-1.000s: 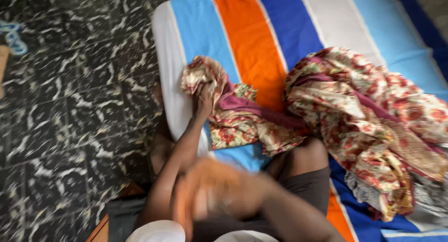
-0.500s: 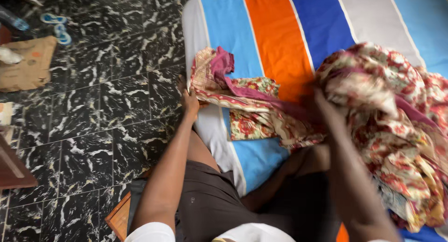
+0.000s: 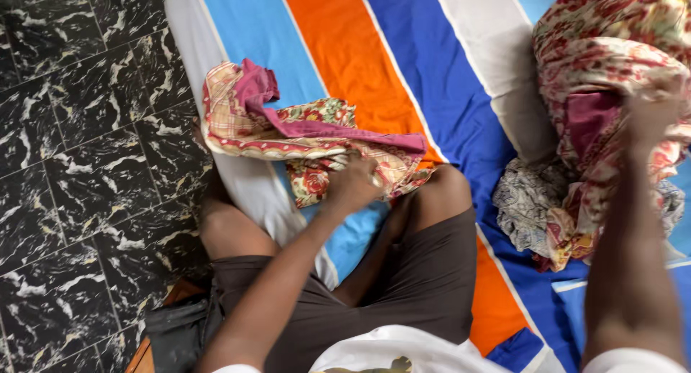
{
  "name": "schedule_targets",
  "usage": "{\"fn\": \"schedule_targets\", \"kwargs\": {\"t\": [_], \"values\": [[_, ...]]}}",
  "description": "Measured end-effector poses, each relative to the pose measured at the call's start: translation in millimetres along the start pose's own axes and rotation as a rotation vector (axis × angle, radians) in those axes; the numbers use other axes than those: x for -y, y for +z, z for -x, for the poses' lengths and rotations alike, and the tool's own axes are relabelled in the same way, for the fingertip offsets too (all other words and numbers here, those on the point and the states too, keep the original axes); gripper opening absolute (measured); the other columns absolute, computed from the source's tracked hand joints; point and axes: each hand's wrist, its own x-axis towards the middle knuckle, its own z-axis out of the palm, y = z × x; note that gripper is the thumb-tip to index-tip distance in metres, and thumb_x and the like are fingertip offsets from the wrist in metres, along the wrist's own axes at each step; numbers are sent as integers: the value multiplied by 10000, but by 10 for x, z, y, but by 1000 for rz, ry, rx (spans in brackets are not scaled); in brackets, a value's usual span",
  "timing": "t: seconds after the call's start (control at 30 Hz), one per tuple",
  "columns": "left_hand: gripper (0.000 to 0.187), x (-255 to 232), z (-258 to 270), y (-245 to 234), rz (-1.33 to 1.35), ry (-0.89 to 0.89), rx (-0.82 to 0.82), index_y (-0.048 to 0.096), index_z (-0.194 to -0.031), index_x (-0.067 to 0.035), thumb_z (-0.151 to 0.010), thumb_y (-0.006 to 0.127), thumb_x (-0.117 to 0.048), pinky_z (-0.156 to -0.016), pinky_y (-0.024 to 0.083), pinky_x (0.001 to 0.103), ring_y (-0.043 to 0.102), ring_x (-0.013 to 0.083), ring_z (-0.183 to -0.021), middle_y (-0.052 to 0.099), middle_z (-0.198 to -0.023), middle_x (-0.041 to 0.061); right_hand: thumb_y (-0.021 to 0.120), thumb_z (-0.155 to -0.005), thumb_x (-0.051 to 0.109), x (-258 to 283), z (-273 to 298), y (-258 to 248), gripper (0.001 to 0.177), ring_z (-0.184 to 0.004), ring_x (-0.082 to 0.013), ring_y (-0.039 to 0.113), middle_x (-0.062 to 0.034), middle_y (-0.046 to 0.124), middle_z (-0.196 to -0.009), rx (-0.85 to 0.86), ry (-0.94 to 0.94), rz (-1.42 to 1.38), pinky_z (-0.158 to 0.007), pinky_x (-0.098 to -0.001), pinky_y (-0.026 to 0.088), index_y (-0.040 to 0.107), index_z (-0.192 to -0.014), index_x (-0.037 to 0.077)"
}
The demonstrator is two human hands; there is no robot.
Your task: The person sits on the edge of a bed and folds bedding items one at a time. They shake out and align a floral pillowcase, fold it into a rectangle, then pick up a larger maroon and gold pillowcase, straighten it on the bed, and fold it on top of the first piece.
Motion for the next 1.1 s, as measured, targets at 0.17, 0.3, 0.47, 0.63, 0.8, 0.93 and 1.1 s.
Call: {"fn": "schedule_targets", "kwargs": {"t": [0.17,0.3,0.47,0.63,0.8,0.93,1.1], "values": [[156,-70,-95,504,103,-21,-120,752,-915,-125,-899,755,-280,-723,563,499,703,343,-840,721,-909,144,622,-881,52,2001,985,352,377,-1019,-278,726,-128,756,-1183,30,-742,-618,-835,-368,554,720,-1245,72],[270,516,-192,296,431,-157,-409,712,-976,-40,-970,727,-309,-681,565,440,715,261,-772,737,-879,123,737,-903,196,3499,1648,188,398,-1121,-183,676,-71,710,-1227,766,-1137,-1148,-930,-348,529,615,-1265,85],[304,943,28,-152,836,-553,-164,732,-1047,-17,-981,707,-314,-634,531,392,640,211,-701,666,-799,75,754,-885,270,4403,1621,182,218,-841,-228,718,-71,801,-968,834,-1391,-326,-790,-369,571,807,-1050,137],[369,522,237,210,611,-18,-50,716,-1142,-20,-848,789,-231,-783,577,397,705,248,-897,710,-1004,126,697,-892,266,4222,1429,582,225,-797,-164,726,-42,801,-950,734,-1172,-537,-737,-355,560,802,-1059,156],[207,321,52,410,166,106,-51,725,-1113,-70,-930,719,-167,-876,570,426,684,316,-1043,713,-1155,147,654,-1048,289,3814,1385,563,303,-764,-182,552,-90,640,-868,827,-668,-1202,-668,-354,411,733,-1198,38],[241,586,-184,-119,947,-558,12,666,-1204,-93,-974,652,-164,-738,552,458,680,253,-826,672,-1068,95,675,-968,253,3809,1515,372,283,-971,-107,650,-6,712,-1021,899,-798,-1231,-831,-286,511,698,-1168,54],[283,834,-128,-780,1692,-534,-71,611,-1244,-77,-982,625,-183,-860,600,343,712,165,-985,716,-1095,43,702,-991,221,4149,1697,205,209,-1035,-146,679,-53,728,-1077,713,-1230,-1183,-926,-296,527,760,-1092,48]]}}
